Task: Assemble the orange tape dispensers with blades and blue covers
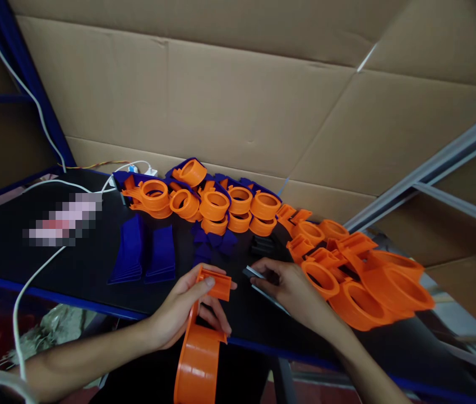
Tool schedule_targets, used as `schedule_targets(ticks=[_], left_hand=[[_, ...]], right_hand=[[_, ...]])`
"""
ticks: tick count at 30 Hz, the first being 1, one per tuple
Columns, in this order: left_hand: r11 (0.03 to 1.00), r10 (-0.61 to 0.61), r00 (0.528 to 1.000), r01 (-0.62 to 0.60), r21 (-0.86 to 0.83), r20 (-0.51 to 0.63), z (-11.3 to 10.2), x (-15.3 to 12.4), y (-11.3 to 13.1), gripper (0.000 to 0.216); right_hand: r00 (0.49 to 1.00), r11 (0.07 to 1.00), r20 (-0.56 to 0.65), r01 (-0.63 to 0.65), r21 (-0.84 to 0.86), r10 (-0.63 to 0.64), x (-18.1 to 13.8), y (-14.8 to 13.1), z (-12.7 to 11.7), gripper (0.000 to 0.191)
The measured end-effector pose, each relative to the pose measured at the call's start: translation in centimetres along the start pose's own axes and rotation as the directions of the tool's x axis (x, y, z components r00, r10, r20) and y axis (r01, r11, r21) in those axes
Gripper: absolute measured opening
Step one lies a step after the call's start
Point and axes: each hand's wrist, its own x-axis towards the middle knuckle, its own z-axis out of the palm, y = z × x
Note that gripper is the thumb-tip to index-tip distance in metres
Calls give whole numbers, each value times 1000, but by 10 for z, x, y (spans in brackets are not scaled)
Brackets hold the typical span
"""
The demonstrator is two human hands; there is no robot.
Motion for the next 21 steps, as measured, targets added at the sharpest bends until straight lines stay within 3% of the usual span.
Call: schedule_targets(ticks=[8,13,21], left_hand=[[1000,-3,999,3,16,-32,4,-1,1,30],[1000,-11,999,12,26,-37,4,-1,1,30],[998,-26,999,28,54,-47,4,-2,0,34]], right_hand=[[997,956,64,-63,288,46,13,10,2,25],[993,935,108,-75,346,39,21,11,9,30],[994,890,106,-83,448,40,13,-24,-13,31]])
